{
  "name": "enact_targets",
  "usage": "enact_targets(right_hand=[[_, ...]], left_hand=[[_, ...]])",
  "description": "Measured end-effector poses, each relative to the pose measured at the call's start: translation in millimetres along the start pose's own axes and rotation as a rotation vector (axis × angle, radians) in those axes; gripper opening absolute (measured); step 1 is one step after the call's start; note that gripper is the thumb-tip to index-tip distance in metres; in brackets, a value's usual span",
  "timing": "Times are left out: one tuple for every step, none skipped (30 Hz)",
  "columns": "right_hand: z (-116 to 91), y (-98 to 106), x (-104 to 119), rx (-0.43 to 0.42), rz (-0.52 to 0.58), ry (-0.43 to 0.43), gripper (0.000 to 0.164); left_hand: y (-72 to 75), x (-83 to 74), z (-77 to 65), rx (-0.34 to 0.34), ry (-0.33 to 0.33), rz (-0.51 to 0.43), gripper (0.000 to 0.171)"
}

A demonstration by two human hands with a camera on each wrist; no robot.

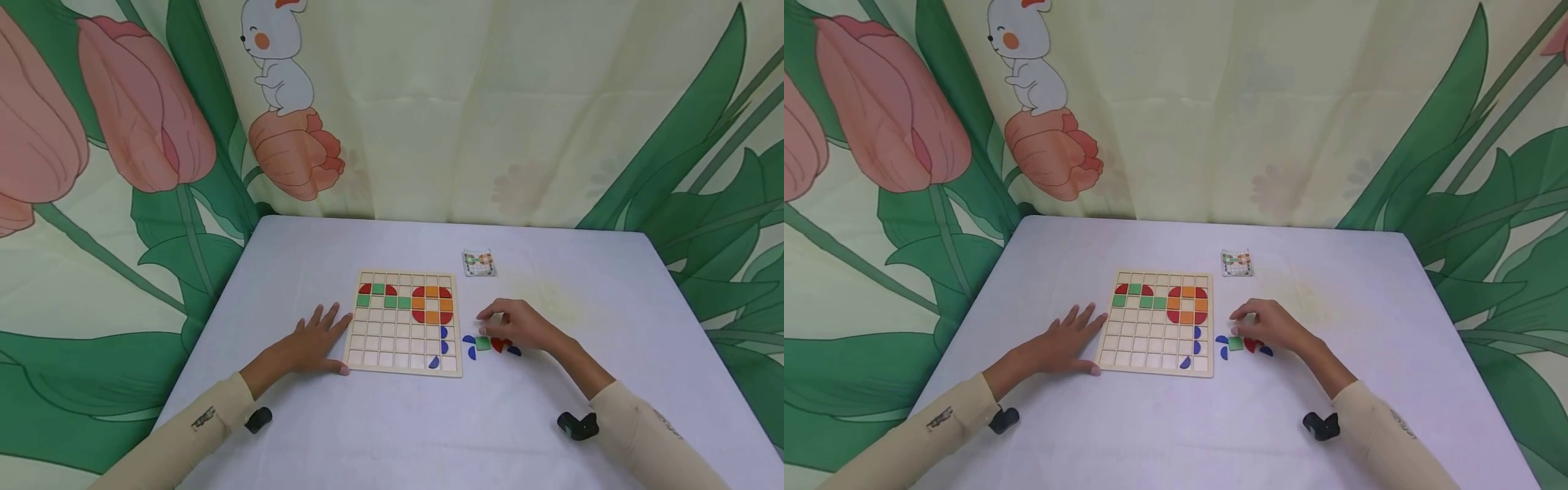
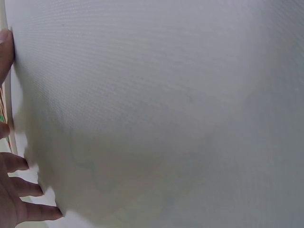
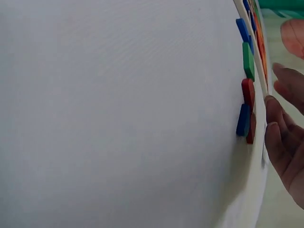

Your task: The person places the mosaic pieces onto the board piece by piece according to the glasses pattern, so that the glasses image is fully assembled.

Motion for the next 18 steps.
enact_targets(right_hand=[[-3.5,3.1,-2.8,-0.011,-0.009,0.006,0.03],[-6.8,5.8,-5.5,-0.019,-0.018,0.017,0.03],[-9.9,8.3,-8.0,-0.025,-0.03,0.03,0.03],[-12.8,10.3,-10.3,-0.029,-0.042,0.045,0.03],[-15.6,12.4,-13.6,-0.035,-0.049,0.051,0.029],[-18.4,14.4,-16.9,-0.042,-0.053,0.055,0.028],[-21.0,16.3,-19.8,-0.05,-0.058,0.06,0.027],[-23.4,17.8,-22.7,-0.055,-0.062,0.064,0.027],[-25.6,19.2,-25.0,-0.06,-0.065,0.068,0.027],[-27.6,20.4,-27.1,-0.064,-0.064,0.07,0.026],[-29.4,21.5,-29.4,-0.07,-0.063,0.067,0.026],[-30.7,22.3,-31.0,-0.074,-0.057,0.066,0.026],[-31.5,22.7,-32.5,-0.077,-0.054,0.065,0.026],[-32.0,22.8,-33.6,-0.078,-0.047,0.064,0.026],[-32.2,22.7,-34.6,-0.077,-0.043,0.063,0.026],[-32.3,22.6,-35.7,-0.077,-0.037,0.061,0.026],[-32.2,22.4,-36.7,-0.077,-0.035,0.058,0.026],[-32.1,22.2,-37.3,-0.075,-0.033,0.055,0.027]], left_hand=[[0.1,0.1,0.0,-0.001,0.0,-0.001,0.111],[-0.2,0.2,0.2,-0.002,0.0,0.001,0.112],[-0.2,0.3,0.3,-0.002,0.0,0.003,0.112],[-0.1,0.1,0.4,-0.003,-0.001,0.004,0.112],[-0.1,0.0,0.5,-0.003,-0.001,0.004,0.112],[0.2,-0.5,0.4,-0.003,-0.003,0.003,0.112],[0.1,-0.8,0.4,-0.003,-0.005,0.003,0.111],[0.3,-1.1,0.3,-0.003,-0.006,0.003,0.111],[0.5,-1.4,0.1,-0.005,-0.006,0.003,0.111],[0.6,-1.5,-0.1,-0.004,-0.006,0.002,0.111],[0.5,-1.4,-0.1,-0.004,-0.006,0.003,0.111],[0.5,-1.2,-0.3,-0.003,-0.005,0.004,0.111],[0.5,-0.7,-0.4,-0.002,-0.004,0.003,0.112],[0.2,-0.1,-0.3,0.002,0.0,0.004,0.112],[0.0,0.3,-0.2,0.004,0.001,0.004,0.112],[-0.6,1.0,0.0,0.011,0.004,0.005,0.113],[-1.0,1.3,0.1,0.014,0.006,0.005,0.113],[-1.4,1.6,0.3,0.018,0.009,0.006,0.113]])
Point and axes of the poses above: each hand's wrist, its own z-axis towards the middle knuckle, its own y-axis out of the back of the hand, x = y × z, the point moved 10 cm from there along z, towards the middle knuckle, and after that the axes turned 7 degrees about z, right-handed, at the moved point
